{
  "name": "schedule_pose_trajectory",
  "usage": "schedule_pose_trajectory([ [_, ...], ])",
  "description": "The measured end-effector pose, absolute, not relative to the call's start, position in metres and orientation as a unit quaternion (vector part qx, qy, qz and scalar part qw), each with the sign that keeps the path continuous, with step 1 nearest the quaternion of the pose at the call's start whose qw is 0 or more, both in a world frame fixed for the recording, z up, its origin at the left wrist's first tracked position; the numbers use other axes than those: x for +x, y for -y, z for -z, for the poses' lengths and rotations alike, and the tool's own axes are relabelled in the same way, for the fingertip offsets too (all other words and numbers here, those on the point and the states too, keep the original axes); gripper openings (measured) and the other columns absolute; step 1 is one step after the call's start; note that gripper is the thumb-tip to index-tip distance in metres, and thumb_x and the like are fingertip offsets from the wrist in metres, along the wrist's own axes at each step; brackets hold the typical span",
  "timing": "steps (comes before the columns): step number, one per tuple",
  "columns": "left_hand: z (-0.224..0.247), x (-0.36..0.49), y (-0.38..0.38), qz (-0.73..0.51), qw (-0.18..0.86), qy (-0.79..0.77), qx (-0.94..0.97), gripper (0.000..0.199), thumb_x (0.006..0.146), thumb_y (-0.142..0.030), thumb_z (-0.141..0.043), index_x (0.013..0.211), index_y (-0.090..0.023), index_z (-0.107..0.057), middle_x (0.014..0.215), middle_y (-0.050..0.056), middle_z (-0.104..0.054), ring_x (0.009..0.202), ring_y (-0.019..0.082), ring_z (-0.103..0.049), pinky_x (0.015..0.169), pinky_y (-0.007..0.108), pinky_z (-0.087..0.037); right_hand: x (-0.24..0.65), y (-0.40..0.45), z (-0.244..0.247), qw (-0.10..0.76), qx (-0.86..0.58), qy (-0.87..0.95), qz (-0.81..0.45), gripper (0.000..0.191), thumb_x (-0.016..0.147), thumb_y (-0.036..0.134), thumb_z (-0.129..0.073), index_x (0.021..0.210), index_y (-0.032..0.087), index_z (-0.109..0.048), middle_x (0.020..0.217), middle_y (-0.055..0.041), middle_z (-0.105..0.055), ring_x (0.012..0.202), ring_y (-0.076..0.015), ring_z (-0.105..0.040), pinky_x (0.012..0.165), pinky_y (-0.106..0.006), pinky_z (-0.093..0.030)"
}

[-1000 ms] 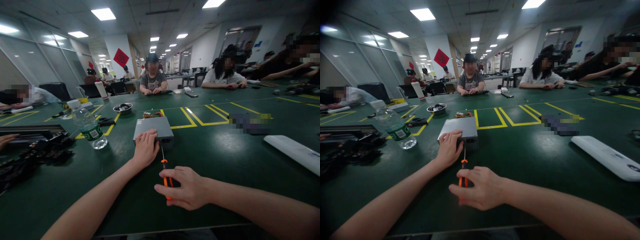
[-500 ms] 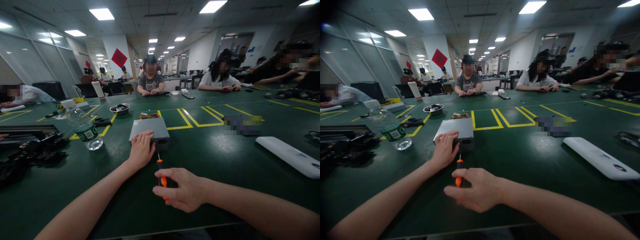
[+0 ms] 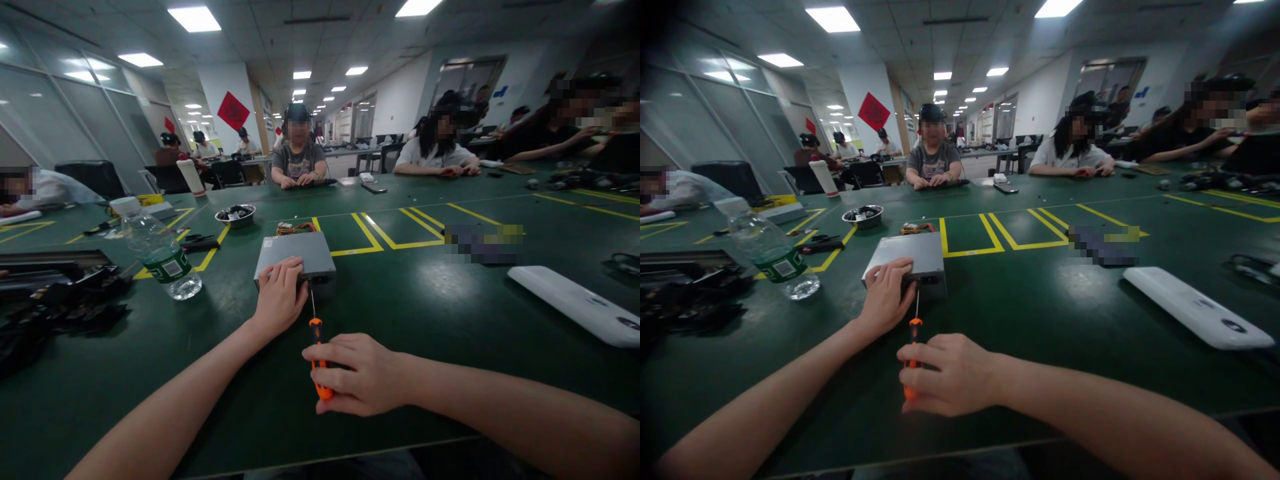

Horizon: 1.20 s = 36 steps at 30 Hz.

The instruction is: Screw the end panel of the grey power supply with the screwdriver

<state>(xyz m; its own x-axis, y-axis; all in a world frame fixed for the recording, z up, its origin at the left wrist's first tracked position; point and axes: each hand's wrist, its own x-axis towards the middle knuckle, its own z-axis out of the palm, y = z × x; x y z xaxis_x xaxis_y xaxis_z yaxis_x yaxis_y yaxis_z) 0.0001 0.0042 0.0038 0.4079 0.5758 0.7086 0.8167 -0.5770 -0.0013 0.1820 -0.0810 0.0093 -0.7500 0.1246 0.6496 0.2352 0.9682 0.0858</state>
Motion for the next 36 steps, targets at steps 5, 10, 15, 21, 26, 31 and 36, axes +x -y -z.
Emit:
schedule_pose_trajectory([
  [5,-0.004,0.000,-0.005,0.343,0.182,0.420,-0.820,0.022,0.085,-0.022,-0.048,0.107,-0.017,-0.047,0.121,0.012,-0.058,0.112,0.025,-0.052,0.092,0.042,-0.031,0.186,0.081,-0.013,0.314,-0.091,0.938,0.117,0.028,0.090,0.029,-0.041,0.115,0.019,-0.050,0.104,-0.0140,-0.060,0.089,-0.0163,-0.061,0.065,-0.027,-0.050],
  [10,-0.004,0.001,-0.005,0.342,0.181,0.424,-0.819,0.022,0.085,-0.022,-0.048,0.107,-0.017,-0.047,0.120,0.012,-0.058,0.111,0.025,-0.052,0.091,0.042,-0.031,0.187,0.082,-0.011,0.362,-0.103,0.912,0.160,0.021,0.085,0.034,-0.054,0.098,0.018,-0.054,0.096,-0.0115,-0.064,0.064,-0.0109,-0.060,0.050,-0.022,-0.043],
  [15,-0.004,0.001,-0.005,0.345,0.181,0.423,-0.818,0.022,0.085,-0.022,-0.048,0.107,-0.018,-0.046,0.121,0.011,-0.058,0.112,0.025,-0.052,0.092,0.042,-0.031,0.187,0.081,-0.007,0.401,-0.101,0.899,0.147,0.021,0.088,0.036,-0.051,0.086,0.015,-0.049,0.095,-0.0121,-0.066,0.061,-0.0100,-0.060,0.053,-0.022,-0.048],
  [21,-0.004,0.002,-0.005,0.346,0.182,0.426,-0.816,0.021,0.085,-0.021,-0.050,0.105,-0.018,-0.046,0.120,0.011,-0.058,0.111,0.024,-0.052,0.091,0.042,-0.031,0.190,0.084,-0.015,0.376,-0.113,0.913,0.108,0.029,0.091,0.035,-0.042,0.104,0.011,-0.048,0.100,-0.0149,-0.062,0.086,-0.0156,-0.063,0.065,-0.023,-0.051],
  [26,-0.005,0.002,-0.004,0.344,0.175,0.433,-0.815,0.020,0.085,-0.021,-0.049,0.104,-0.018,-0.046,0.119,0.010,-0.058,0.110,0.023,-0.053,0.092,0.042,-0.031,0.187,0.086,-0.020,0.342,-0.135,0.914,0.171,0.029,0.091,0.039,-0.041,0.104,0.017,-0.055,0.091,-0.0111,-0.061,0.076,-0.0156,-0.061,0.055,-0.025,-0.047],
  [31,-0.008,0.002,-0.002,0.338,0.166,0.439,-0.816,0.017,0.086,-0.022,-0.047,0.103,-0.019,-0.047,0.120,0.010,-0.058,0.110,0.024,-0.052,0.092,0.042,-0.031,0.185,0.083,-0.014,0.371,-0.132,0.907,0.147,0.032,0.087,0.043,-0.049,0.098,0.013,-0.052,0.091,-0.0117,-0.062,0.066,-0.0136,-0.059,0.055,-0.025,-0.046],
  [36,-0.008,0.002,-0.001,0.332,0.167,0.442,-0.816,0.019,0.086,-0.022,-0.046,0.104,-0.018,-0.048,0.120,0.010,-0.058,0.110,0.024,-0.051,0.091,0.042,-0.031,0.192,0.082,-0.008,0.335,-0.136,0.924,0.122,0.036,0.087,0.045,-0.049,0.099,0.012,-0.051,0.101,-0.0152,-0.062,0.078,-0.0147,-0.063,0.063,-0.023,-0.051],
])
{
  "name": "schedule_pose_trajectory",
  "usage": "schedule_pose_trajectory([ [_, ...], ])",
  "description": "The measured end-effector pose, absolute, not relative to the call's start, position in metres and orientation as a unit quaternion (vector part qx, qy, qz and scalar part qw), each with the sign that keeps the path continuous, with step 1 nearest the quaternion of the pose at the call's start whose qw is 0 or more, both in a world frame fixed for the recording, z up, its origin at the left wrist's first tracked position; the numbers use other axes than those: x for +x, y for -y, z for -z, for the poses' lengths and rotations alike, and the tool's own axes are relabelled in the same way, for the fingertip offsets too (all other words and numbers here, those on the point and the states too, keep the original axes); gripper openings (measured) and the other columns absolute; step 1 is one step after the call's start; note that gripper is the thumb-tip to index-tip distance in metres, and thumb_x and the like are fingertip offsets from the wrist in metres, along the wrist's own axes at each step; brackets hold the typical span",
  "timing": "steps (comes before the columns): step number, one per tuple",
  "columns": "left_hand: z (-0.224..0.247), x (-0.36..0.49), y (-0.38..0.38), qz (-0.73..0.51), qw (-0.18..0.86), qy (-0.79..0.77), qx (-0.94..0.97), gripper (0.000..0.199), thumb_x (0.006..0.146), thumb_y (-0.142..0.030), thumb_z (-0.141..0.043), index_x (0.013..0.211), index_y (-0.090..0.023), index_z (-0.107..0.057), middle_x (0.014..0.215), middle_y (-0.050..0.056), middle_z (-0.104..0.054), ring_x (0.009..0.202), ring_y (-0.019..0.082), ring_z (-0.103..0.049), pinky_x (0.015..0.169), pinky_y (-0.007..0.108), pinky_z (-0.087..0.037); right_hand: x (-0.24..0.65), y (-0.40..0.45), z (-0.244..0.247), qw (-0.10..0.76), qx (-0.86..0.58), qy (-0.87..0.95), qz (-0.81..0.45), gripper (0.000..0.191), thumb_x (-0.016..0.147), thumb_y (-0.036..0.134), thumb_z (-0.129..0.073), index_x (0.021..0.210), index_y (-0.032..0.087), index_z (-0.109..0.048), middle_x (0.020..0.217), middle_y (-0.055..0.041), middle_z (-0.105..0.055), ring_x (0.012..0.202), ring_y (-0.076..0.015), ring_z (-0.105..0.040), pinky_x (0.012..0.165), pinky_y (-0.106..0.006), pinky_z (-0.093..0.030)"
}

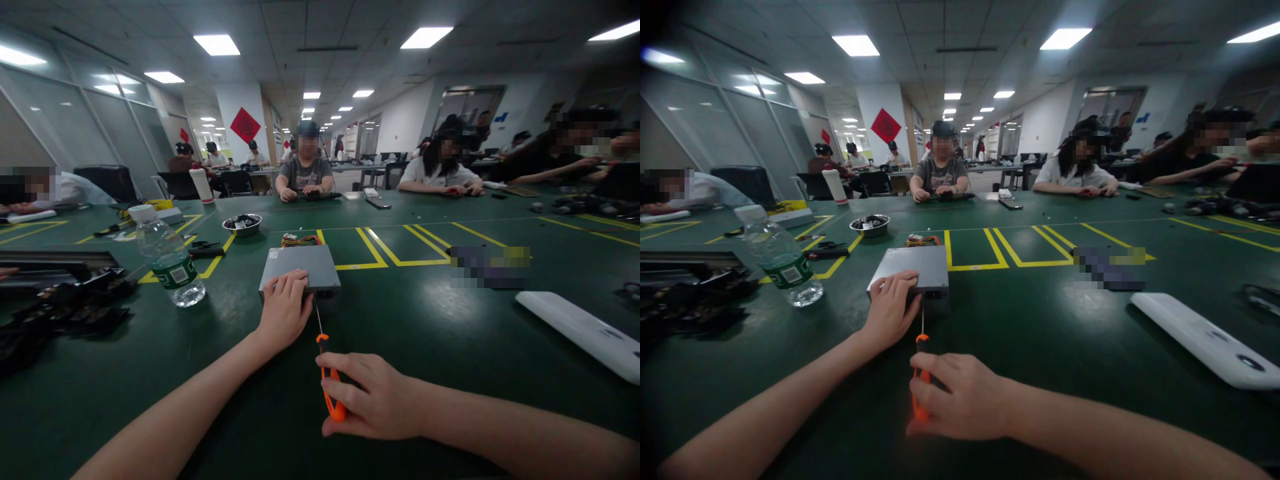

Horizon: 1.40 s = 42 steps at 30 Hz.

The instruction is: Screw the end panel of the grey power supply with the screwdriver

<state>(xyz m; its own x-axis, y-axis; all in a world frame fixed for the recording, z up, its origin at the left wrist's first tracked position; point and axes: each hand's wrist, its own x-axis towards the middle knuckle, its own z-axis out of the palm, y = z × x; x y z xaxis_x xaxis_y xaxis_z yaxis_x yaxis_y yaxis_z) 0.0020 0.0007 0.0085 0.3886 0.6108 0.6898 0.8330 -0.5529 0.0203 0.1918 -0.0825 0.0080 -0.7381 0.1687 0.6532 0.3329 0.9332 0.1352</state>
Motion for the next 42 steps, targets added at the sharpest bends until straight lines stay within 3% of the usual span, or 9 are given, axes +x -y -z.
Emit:
schedule_pose_trajectory([
  [4,-0.009,0.002,-0.001,0.325,0.169,0.445,-0.817,0.019,0.086,-0.022,-0.046,0.105,-0.018,-0.049,0.120,0.010,-0.057,0.112,0.024,-0.050,0.092,0.042,-0.031,0.198,0.082,-0.010,0.267,-0.102,0.939,0.194,0.024,0.085,0.027,-0.055,0.105,0.016,-0.055,0.099,-0.0133,-0.063,0.072,-0.0135,-0.062,0.061,-0.024,-0.052],
  [7,-0.009,0.002,-0.001,0.323,0.166,0.444,-0.819,0.018,0.087,-0.021,-0.045,0.104,-0.019,-0.049,0.121,0.010,-0.057,0.113,0.024,-0.049,0.093,0.043,-0.030,0.198,0.079,-0.014,0.295,-0.094,0.918,0.247,0.022,0.081,0.022,-0.058,0.102,0.017,-0.058,0.093,-0.0120,-0.064,0.068,-0.0137,-0.061,0.061,-0.026,-0.052],
  [10,-0.009,0.002,0.000,0.326,0.162,0.443,-0.819,0.018,0.086,-0.021,-0.045,0.104,-0.019,-0.049,0.121,0.010,-0.057,0.111,0.025,-0.050,0.091,0.043,-0.031,0.198,0.076,-0.013,0.330,-0.102,0.909,0.234,0.017,0.080,0.025,-0.059,0.095,0.017,-0.057,0.093,-0.0130,-0.063,0.074,-0.0158,-0.062,0.066,-0.029,-0.053],
  [15,-0.009,0.002,0.000,0.329,0.163,0.444,-0.817,0.018,0.085,-0.022,-0.047,0.103,-0.019,-0.050,0.120,0.009,-0.058,0.110,0.024,-0.051,0.091,0.043,-0.030,0.200,0.074,-0.011,0.332,-0.122,0.902,0.247,0.020,0.078,0.013,-0.056,0.097,0.018,-0.053,0.095,-0.0141,-0.062,0.084,-0.0183,-0.063,0.074,-0.030,-0.053],
  [20,-0.009,0.003,-0.001,0.322,0.165,0.449,-0.817,0.018,0.086,-0.023,-0.046,0.103,-0.019,-0.050,0.120,0.009,-0.057,0.111,0.024,-0.050,0.091,0.042,-0.030,0.200,0.072,-0.018,0.355,-0.119,0.888,0.267,0.014,0.083,0.014,-0.051,0.097,0.016,-0.051,0.092,-0.0129,-0.064,0.069,-0.0124,-0.062,0.065,-0.027,-0.053],
  [29,-0.010,0.003,0.001,0.308,0.172,0.453,-0.819,0.017,0.086,-0.022,-0.046,0.103,-0.018,-0.049,0.121,0.009,-0.056,0.110,0.025,-0.049,0.091,0.043,-0.030,0.198,0.068,-0.018,0.406,-0.133,0.864,0.265,0.016,0.081,0.016,-0.061,0.086,0.015,-0.046,0.080,-0.0071,-0.064,0.064,-0.0095,-0.061,0.057,-0.021,-0.052],
  [36,-0.010,0.002,0.000,0.304,0.167,0.451,-0.822,0.018,0.087,-0.022,-0.045,0.103,-0.019,-0.049,0.122,0.010,-0.056,0.112,0.026,-0.049,0.092,0.044,-0.031,0.209,0.074,-0.024,0.400,-0.089,0.872,0.266,0.014,0.077,0.012,-0.063,0.083,0.014,-0.050,0.082,-0.0097,-0.066,0.075,-0.0147,-0.065,0.067,-0.027,-0.056],
  [42,-0.004,-0.002,-0.002,0.321,0.166,0.433,-0.826,0.025,0.089,-0.024,-0.043,0.113,-0.019,-0.046,0.124,0.011,-0.054,0.117,0.024,-0.047,0.093,0.043,-0.031,0.232,0.079,-0.038,0.417,-0.098,0.857,0.287,0.017,0.073,0.009,-0.064,0.076,0.018,-0.050,0.075,-0.0023,-0.066,0.065,-0.0106,-0.063,0.058,-0.022,-0.055],
])
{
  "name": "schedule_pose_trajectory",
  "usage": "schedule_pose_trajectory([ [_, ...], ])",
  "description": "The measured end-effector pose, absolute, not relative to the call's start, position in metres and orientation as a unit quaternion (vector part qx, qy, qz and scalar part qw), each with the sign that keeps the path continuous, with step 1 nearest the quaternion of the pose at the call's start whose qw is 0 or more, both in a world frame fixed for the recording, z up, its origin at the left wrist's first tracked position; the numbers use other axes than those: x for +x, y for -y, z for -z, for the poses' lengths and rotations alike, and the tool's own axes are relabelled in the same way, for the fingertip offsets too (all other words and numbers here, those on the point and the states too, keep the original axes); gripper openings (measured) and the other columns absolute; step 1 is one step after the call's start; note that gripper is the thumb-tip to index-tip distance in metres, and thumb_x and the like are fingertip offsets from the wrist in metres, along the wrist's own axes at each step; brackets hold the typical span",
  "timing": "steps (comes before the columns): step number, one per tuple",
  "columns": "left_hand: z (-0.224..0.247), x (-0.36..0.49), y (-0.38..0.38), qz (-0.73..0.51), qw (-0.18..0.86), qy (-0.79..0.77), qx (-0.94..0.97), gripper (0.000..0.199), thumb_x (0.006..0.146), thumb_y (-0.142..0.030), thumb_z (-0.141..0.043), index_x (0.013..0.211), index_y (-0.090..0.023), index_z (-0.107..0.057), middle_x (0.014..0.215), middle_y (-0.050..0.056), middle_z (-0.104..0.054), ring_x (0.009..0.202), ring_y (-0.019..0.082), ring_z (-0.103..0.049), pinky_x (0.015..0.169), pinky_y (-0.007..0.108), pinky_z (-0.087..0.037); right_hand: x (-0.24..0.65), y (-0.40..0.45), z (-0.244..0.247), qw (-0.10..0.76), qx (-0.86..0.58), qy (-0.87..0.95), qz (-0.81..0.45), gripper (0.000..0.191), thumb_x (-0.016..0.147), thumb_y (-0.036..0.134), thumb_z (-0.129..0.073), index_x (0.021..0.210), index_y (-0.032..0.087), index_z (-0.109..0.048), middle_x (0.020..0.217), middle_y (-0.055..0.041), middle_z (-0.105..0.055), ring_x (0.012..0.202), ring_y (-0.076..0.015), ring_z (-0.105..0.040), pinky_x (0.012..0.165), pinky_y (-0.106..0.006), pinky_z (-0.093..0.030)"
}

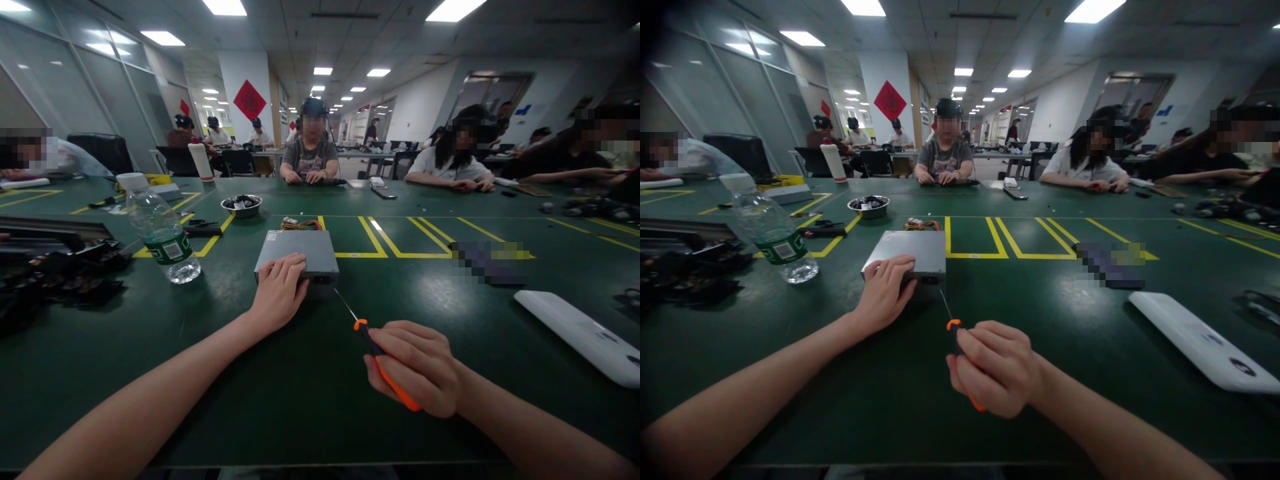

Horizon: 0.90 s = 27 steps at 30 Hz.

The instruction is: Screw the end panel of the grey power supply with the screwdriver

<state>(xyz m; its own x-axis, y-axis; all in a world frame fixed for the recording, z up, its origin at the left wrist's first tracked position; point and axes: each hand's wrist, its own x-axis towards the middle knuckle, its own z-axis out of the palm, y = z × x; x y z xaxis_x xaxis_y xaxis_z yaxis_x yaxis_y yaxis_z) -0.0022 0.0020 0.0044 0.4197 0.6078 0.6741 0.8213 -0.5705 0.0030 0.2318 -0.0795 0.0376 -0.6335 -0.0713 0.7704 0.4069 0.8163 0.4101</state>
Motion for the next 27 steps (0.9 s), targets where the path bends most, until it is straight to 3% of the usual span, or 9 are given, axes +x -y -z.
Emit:
schedule_pose_trajectory([
  [3,-0.001,-0.003,0.002,0.317,0.179,0.403,-0.840,0.035,0.087,-0.024,-0.046,0.121,-0.016,-0.044,0.131,0.016,-0.048,0.123,0.027,-0.041,0.096,0.046,-0.030,0.237,0.079,-0.040,0.418,-0.121,0.856,0.279,0.019,0.073,0.009,-0.064,0.080,0.018,-0.049,0.076,-0.0029,-0.066,0.064,-0.0109,-0.063,0.057,-0.023,-0.055],
  [9,-0.002,0.003,0.015,0.262,0.192,0.385,-0.864,0.034,0.082,-0.023,-0.053,0.115,-0.029,-0.055,0.139,0.013,-0.037,0.130,0.033,-0.031,0.101,0.057,-0.023,0.235,0.073,-0.035,0.417,-0.123,0.858,0.273,0.017,0.074,0.010,-0.064,0.080,0.018,-0.050,0.077,-0.0028,-0.066,0.065,-0.0102,-0.062,0.059,-0.022,-0.055],
  [27,-0.002,0.001,0.015,0.238,0.196,0.383,-0.871,0.038,0.085,-0.024,-0.048,0.122,-0.031,-0.050,0.139,0.015,-0.031,0.133,0.032,-0.025,0.104,0.056,-0.019,0.234,0.067,-0.027,0.397,-0.155,0.861,0.277,0.015,0.076,0.011,-0.064,0.083,0.016,-0.051,0.080,-0.0044,-0.064,0.068,-0.0111,-0.061,0.059,-0.023,-0.053],
])
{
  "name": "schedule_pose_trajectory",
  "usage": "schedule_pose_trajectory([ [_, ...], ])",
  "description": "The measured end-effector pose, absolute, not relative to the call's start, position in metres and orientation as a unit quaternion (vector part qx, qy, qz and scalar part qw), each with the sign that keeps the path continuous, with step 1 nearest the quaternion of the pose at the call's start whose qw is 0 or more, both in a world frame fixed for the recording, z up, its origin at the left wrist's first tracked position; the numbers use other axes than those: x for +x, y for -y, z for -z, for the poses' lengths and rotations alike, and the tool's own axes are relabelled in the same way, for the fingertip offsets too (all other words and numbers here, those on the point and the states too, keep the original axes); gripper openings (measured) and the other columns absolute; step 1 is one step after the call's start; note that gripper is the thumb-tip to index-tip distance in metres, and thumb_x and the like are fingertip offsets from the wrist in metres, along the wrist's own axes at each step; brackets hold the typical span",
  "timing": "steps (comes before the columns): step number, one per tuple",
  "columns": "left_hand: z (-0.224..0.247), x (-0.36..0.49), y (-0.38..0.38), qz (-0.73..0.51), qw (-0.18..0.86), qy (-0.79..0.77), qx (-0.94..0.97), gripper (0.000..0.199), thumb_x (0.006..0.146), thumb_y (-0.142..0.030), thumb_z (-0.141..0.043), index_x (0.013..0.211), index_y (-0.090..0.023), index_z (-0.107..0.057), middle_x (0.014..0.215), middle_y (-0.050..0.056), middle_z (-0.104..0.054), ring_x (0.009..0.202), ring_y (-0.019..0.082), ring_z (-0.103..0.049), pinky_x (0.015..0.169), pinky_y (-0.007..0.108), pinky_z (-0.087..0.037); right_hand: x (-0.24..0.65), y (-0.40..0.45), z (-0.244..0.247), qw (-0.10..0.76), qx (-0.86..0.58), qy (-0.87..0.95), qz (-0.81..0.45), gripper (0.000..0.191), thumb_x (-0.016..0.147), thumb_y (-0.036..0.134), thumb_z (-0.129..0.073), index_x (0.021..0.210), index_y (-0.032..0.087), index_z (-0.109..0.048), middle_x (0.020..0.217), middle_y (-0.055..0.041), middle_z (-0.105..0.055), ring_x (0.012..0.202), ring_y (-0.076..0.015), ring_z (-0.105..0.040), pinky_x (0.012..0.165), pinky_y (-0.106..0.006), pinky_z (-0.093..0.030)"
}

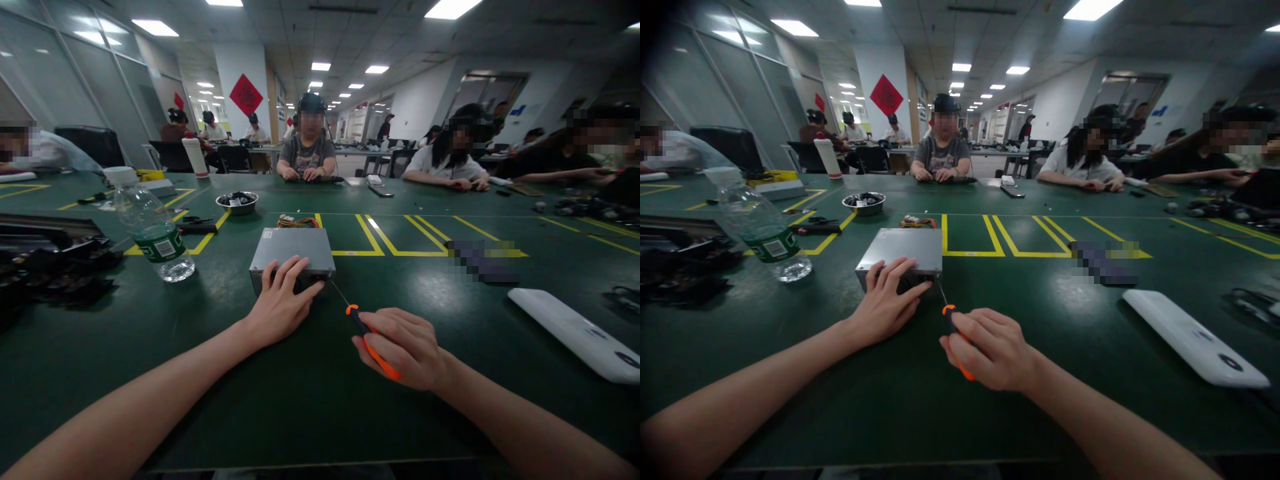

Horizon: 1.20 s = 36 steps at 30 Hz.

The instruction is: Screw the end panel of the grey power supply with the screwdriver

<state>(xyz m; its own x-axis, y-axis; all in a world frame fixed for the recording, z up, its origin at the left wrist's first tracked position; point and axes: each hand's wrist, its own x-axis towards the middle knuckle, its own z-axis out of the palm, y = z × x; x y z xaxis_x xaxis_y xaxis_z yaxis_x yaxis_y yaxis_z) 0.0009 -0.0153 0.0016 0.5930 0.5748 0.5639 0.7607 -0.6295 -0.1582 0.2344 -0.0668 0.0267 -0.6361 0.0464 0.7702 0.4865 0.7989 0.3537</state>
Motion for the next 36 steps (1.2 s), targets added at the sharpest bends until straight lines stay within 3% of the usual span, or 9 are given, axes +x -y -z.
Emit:
schedule_pose_trajectory([
  [4,0.000,0.001,0.015,0.235,0.204,0.388,-0.867,0.039,0.084,-0.026,-0.049,0.123,-0.029,-0.050,0.138,0.015,-0.032,0.134,0.031,-0.025,0.104,0.056,-0.020,0.234,0.069,-0.023,0.383,-0.169,0.866,0.274,0.015,0.077,0.012,-0.062,0.086,0.017,-0.050,0.082,-0.0040,-0.064,0.067,-0.0100,-0.060,0.059,-0.023,-0.051],
  [8,0.002,0.003,0.015,0.247,0.202,0.384,-0.866,0.039,0.085,-0.026,-0.049,0.123,-0.027,-0.050,0.138,0.016,-0.033,0.133,0.031,-0.025,0.105,0.056,-0.019,0.228,0.074,-0.016,0.357,-0.167,0.881,0.260,0.016,0.077,0.011,-0.059,0.089,0.018,-0.053,0.097,-0.0084,-0.066,0.061,-0.0083,-0.056,0.055,-0.022,-0.046],
  [13,0.003,0.009,0.020,0.272,0.168,0.390,-0.864,0.038,0.085,-0.028,-0.049,0.122,-0.022,-0.053,0.141,0.018,-0.030,0.134,0.032,-0.025,0.107,0.056,-0.013,0.220,0.079,-0.015,0.310,-0.163,0.906,0.239,0.010,0.082,0.025,-0.057,0.087,0.016,-0.055,0.091,-0.0087,-0.066,0.061,-0.0110,-0.056,0.057,-0.024,-0.047],
  [18,0.000,0.014,0.025,0.280,0.148,0.401,-0.859,0.037,0.085,-0.023,-0.047,0.121,-0.020,-0.054,0.140,0.018,-0.031,0.134,0.032,-0.024,0.108,0.056,-0.011,0.219,0.082,-0.022,0.333,-0.143,0.916,0.174,0.041,0.089,0.043,-0.035,0.099,0.008,-0.055,0.096,-0.0186,-0.064,0.082,-0.0192,-0.063,0.065,-0.028,-0.051],
  [24,0.001,0.014,0.025,0.290,0.143,0.397,-0.859,0.037,0.084,-0.020,-0.047,0.119,-0.019,-0.055,0.140,0.018,-0.031,0.134,0.032,-0.024,0.107,0.056,-0.013,0.219,0.085,-0.027,0.341,-0.171,0.901,0.207,0.035,0.089,0.048,-0.043,0.102,0.018,-0.054,0.100,-0.0154,-0.065,0.066,-0.0156,-0.062,0.052,-0.027,-0.046],
  [30,0.001,0.015,0.024,0.292,0.143,0.401,-0.857,0.037,0.082,-0.019,-0.047,0.118,-0.019,-0.056,0.138,0.018,-0.033,0.132,0.032,-0.027,0.106,0.056,-0.014,0.217,0.085,-0.025,0.406,-0.161,0.882,0.179,0.033,0.085,0.044,-0.053,0.091,0.012,-0.051,0.093,-0.0148,-0.067,0.068,-0.0148,-0.062,0.057,-0.026,-0.048],
  [36,0.003,0.014,0.024,0.291,0.148,0.397,-0.858,0.038,0.082,-0.017,-0.047,0.119,-0.019,-0.056,0.139,0.018,-0.032,0.133,0.032,-0.026,0.107,0.056,-0.014,0.215,0.085,-0.023,0.385,-0.152,0.898,0.151,0.038,0.088,0.043,-0.041,0.102,0.009,-0.052,0.098,-0.0172,-0.066,0.079,-0.0168,-0.065,0.063,-0.026,-0.052],
])
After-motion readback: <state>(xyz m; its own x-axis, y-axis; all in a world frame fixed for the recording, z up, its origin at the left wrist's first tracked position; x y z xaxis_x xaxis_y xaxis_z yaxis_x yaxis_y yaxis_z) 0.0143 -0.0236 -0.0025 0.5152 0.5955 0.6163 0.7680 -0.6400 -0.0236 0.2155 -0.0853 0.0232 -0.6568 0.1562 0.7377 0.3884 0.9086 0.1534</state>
